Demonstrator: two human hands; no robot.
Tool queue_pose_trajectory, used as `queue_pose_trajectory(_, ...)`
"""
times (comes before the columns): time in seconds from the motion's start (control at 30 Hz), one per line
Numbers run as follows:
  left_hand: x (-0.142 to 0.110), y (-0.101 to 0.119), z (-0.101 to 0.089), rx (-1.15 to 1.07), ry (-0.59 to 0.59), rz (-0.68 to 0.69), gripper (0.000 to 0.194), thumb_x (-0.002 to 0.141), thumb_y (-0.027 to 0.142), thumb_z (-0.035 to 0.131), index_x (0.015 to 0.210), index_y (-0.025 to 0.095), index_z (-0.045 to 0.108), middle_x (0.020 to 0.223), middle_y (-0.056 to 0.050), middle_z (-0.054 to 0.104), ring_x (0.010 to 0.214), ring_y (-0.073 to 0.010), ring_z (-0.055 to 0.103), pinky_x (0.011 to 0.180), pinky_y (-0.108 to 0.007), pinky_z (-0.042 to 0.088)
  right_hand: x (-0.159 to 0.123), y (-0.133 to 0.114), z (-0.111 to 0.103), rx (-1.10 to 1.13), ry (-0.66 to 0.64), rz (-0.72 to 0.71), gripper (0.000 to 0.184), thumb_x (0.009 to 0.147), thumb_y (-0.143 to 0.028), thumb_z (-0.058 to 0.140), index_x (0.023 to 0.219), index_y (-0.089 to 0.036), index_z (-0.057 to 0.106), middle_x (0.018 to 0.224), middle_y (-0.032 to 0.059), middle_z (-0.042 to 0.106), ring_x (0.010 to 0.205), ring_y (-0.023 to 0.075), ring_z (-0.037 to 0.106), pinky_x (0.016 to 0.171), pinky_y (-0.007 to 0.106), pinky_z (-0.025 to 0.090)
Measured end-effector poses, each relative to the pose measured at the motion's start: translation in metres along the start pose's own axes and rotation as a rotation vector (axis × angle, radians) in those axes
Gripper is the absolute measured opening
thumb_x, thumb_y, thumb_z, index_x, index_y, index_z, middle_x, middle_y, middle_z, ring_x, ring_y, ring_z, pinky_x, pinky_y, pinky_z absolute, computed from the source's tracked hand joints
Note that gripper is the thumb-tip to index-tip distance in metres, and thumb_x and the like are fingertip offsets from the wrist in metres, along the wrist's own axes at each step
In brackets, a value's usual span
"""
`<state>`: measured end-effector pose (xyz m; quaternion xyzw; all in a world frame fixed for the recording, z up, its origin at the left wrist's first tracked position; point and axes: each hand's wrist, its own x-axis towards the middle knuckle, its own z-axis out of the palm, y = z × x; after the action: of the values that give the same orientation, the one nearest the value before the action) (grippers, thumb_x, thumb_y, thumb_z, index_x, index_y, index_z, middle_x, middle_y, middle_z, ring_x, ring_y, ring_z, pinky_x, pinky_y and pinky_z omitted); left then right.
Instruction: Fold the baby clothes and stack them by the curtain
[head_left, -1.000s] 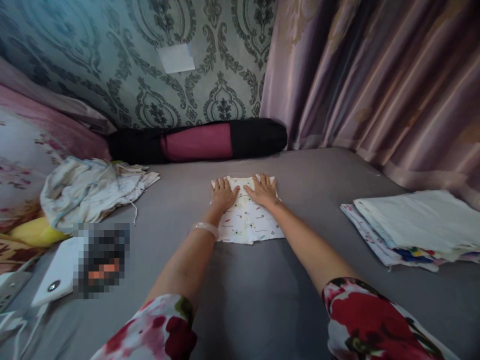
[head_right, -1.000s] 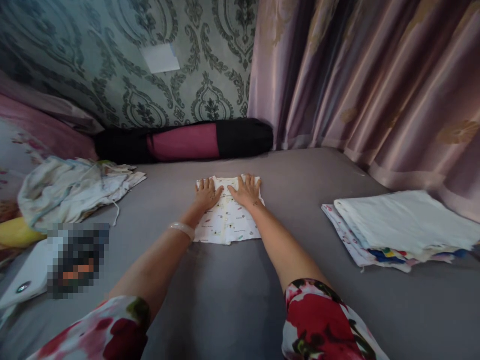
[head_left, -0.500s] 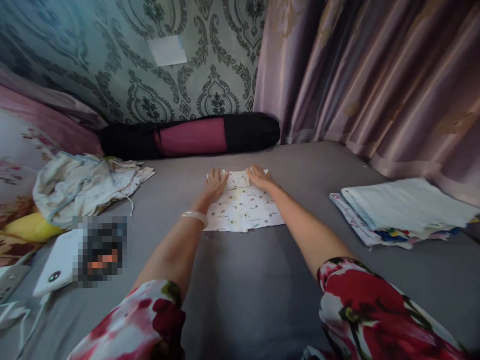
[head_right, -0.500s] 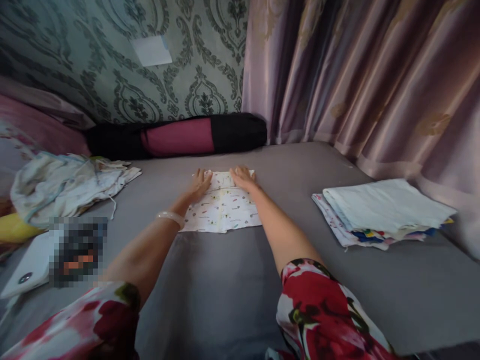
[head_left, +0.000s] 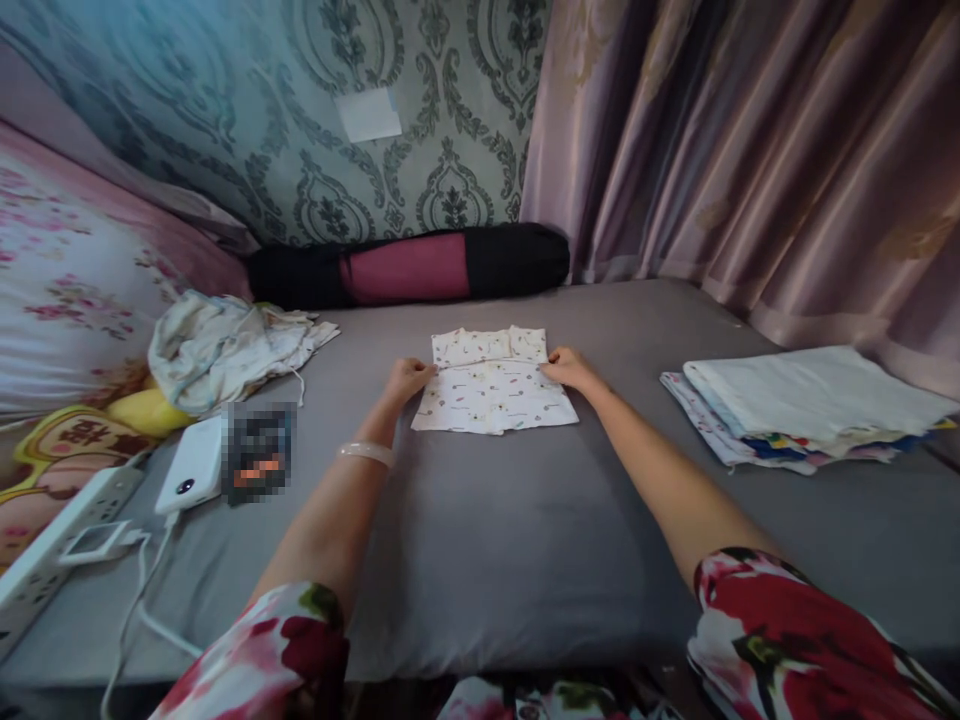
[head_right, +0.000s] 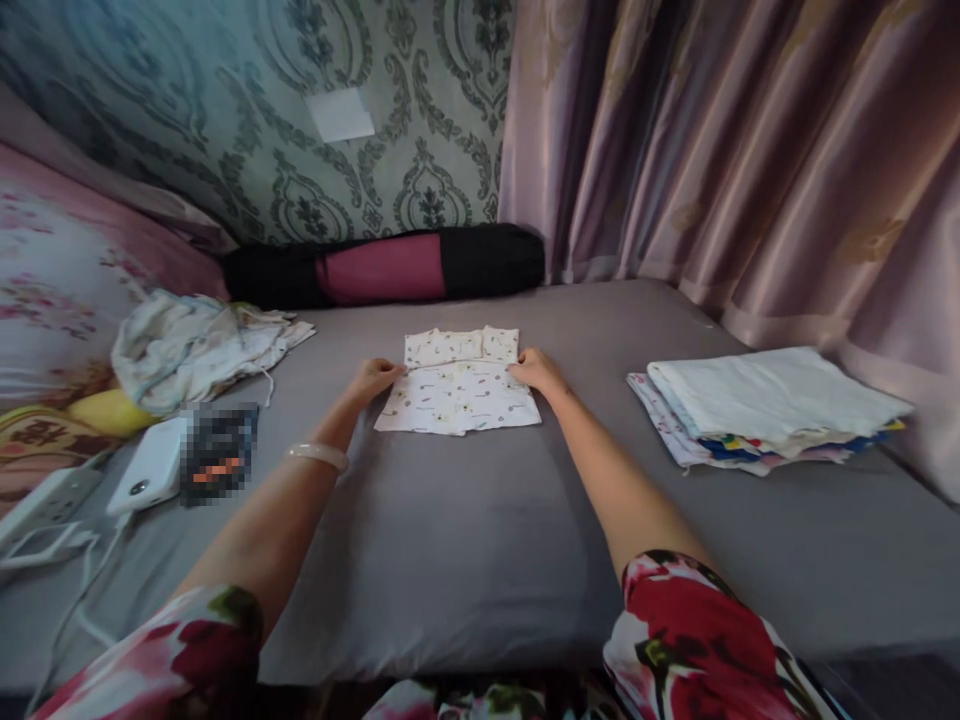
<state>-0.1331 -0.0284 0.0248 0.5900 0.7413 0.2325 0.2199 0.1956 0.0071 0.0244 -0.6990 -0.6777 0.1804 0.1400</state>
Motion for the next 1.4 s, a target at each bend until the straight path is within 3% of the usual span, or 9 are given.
queue_pose_trajectory(0.27,0.002,0.008,0.004,0.032,0.022,-0.101,0.017,0.073,0.033,0.064,0.079,0.017,0.067,0.081,-0.01,0.07,0.084,-0.0225,0.064,0.07,-0.028,0.047,-0.01,-0.005,0.008,-0.105,0.044,0.033,0.029,0.089,-0.034,0.05,0.104,-0.017,0.068,0.109,0.0162,0.068,0.102,0.0261,0.063,0.079,0.032,0.045)
queue_pose_trajectory(0.5,0.004,0.006,0.009,0.072,0.05,-0.142,0.019,0.07,0.027,0.062,0.084,0.016,0.067,0.094,-0.019,0.07,0.096,-0.0338,0.065,0.073,-0.041,0.051,-0.022,-0.004,0.01,-0.088,0.129,0.006,0.03,0.092,-0.029,0.045,0.111,-0.014,0.063,0.11,0.0193,0.066,0.103,0.0282,0.063,0.08,0.035,0.047)
queue_pose_trajectory(0.7,0.013,0.006,0.006,0.14,-0.01,-0.162,0.027,0.065,0.028,0.067,0.089,0.015,0.069,0.078,-0.017,0.071,0.084,-0.032,0.068,0.067,-0.039,0.052,-0.029,-0.006,0.005,-0.072,0.065,0.036,0.028,0.088,-0.024,0.048,0.106,-0.013,0.066,0.107,0.0197,0.068,0.102,0.0278,0.063,0.082,0.035,0.046)
queue_pose_trajectory(0.87,0.003,0.014,0.005,0.16,0.0,-0.179,0.022,0.07,0.026,0.064,0.087,0.013,0.069,0.087,-0.021,0.071,0.092,-0.0329,0.068,0.072,-0.039,0.052,-0.039,-0.009,0.002,-0.086,0.042,0.075,0.031,0.091,-0.03,0.047,0.109,-0.013,0.065,0.112,0.0214,0.065,0.105,0.0307,0.062,0.084,0.038,0.046)
queue_pose_trajectory(1.03,-0.018,0.02,0.009,0.173,0.067,-0.147,0.026,0.081,0.032,0.055,0.095,0.012,0.067,0.106,-0.024,0.068,0.105,-0.0339,0.064,0.081,-0.042,0.049,-0.047,-0.006,0.004,-0.069,0.072,0.043,0.03,0.093,-0.032,0.044,0.113,-0.016,0.06,0.112,0.0171,0.066,0.106,0.027,0.061,0.085,0.036,0.045)
queue_pose_trajectory(1.13,-0.027,0.021,0.006,0.172,0.086,-0.117,0.035,0.085,0.043,0.051,0.096,0.013,0.065,0.106,-0.025,0.067,0.104,-0.0347,0.063,0.081,-0.043,0.048,-0.05,-0.003,0.004,-0.012,0.082,0.028,0.031,0.092,-0.037,0.047,0.114,-0.018,0.058,0.111,0.0139,0.066,0.104,0.0251,0.062,0.083,0.033,0.045)
queue_pose_trajectory(1.27,-0.037,0.015,-0.004,0.178,0.021,-0.071,0.036,0.084,0.045,0.054,0.095,0.012,0.065,0.106,-0.024,0.067,0.104,-0.0332,0.062,0.08,-0.04,0.048,-0.058,0.003,0.002,0.04,0.064,-0.015,0.037,0.088,-0.036,0.052,0.121,-0.018,0.054,0.106,0.0109,0.068,0.094,0.0227,0.063,0.078,0.03,0.045)
queue_pose_trajectory(1.4,-0.052,0.002,-0.016,0.068,-0.106,-0.006,0.049,0.08,0.039,0.06,0.119,0.009,0.056,0.099,-0.016,0.068,0.093,-0.0254,0.064,0.074,-0.031,0.048,-0.075,0.013,-0.004,0.076,0.003,-0.13,0.043,0.087,-0.033,0.052,0.127,-0.019,0.053,0.087,0.0051,0.067,0.076,0.018,0.061,0.071,0.027,0.043)
